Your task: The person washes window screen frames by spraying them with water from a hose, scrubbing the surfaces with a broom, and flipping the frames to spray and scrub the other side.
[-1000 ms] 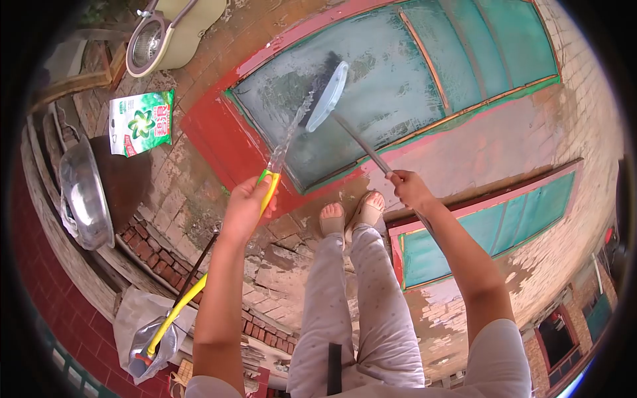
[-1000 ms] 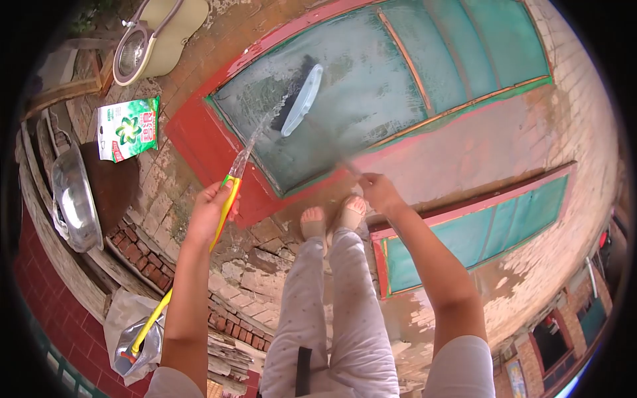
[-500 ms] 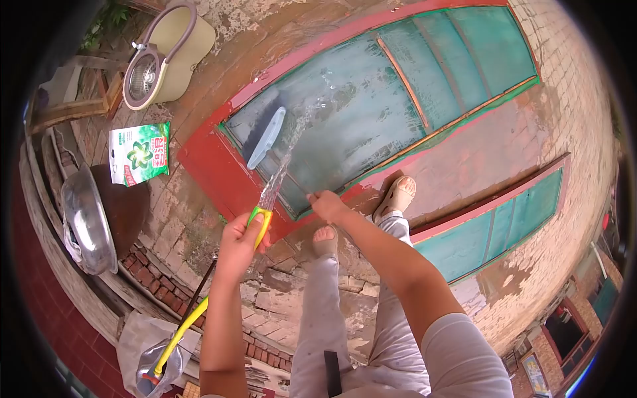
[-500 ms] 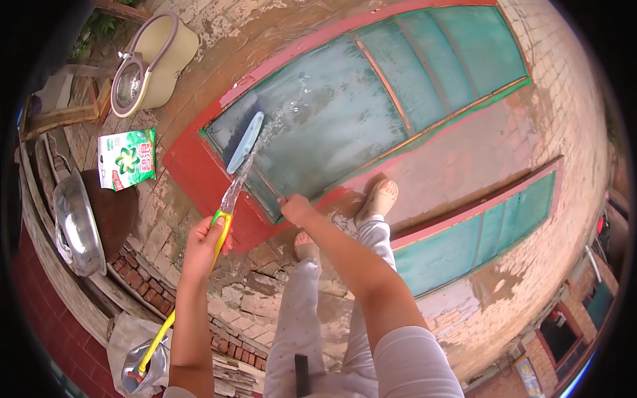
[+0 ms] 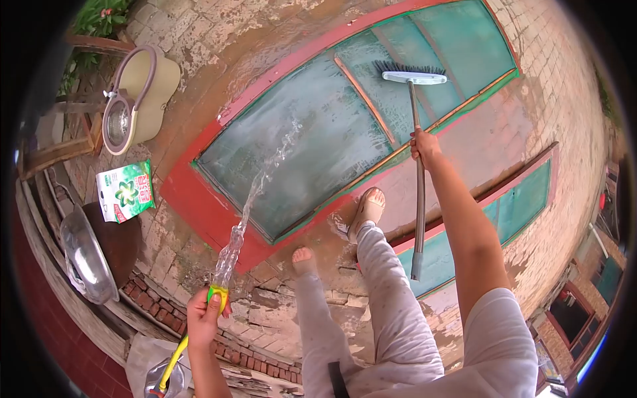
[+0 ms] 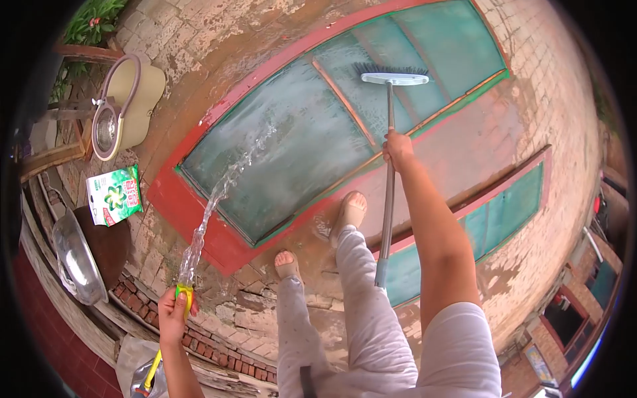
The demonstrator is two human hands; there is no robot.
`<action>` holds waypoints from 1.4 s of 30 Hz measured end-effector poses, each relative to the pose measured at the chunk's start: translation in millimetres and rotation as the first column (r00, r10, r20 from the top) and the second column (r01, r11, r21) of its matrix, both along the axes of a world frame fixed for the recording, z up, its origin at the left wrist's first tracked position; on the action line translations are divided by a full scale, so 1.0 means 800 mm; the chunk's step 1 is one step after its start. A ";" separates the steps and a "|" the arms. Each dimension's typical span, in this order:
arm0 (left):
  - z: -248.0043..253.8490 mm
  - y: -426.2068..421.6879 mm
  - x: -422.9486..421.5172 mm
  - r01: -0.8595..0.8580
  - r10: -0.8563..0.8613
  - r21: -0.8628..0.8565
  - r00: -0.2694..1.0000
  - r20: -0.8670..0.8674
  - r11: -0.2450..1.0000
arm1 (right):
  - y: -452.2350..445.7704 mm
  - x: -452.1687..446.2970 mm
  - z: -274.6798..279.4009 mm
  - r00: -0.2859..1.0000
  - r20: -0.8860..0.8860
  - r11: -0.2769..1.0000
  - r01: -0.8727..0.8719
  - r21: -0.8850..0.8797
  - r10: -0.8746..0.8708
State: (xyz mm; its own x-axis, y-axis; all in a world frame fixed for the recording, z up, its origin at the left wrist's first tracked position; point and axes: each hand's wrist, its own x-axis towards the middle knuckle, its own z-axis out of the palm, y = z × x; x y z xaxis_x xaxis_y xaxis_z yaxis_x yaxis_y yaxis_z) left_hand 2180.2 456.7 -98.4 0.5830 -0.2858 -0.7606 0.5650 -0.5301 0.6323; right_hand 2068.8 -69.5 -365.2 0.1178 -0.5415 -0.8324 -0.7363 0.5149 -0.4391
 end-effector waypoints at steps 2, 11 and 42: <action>0.003 -0.010 -0.003 0.015 -0.015 0.007 1.000 0.001 1.000 | 0.050 -0.008 -0.006 0.996 0.000 0.995 -0.090 0.032 0.090; 0.030 -0.019 -0.005 0.136 -0.131 0.083 0.989 -0.062 0.987 | 0.405 -0.129 0.002 0.655 0.148 0.656 -0.753 0.046 0.741; -0.019 -0.011 -0.066 0.348 -0.350 -0.038 0.935 -0.060 0.937 | 0.585 -0.197 0.126 0.963 0.037 0.888 -0.259 0.381 0.266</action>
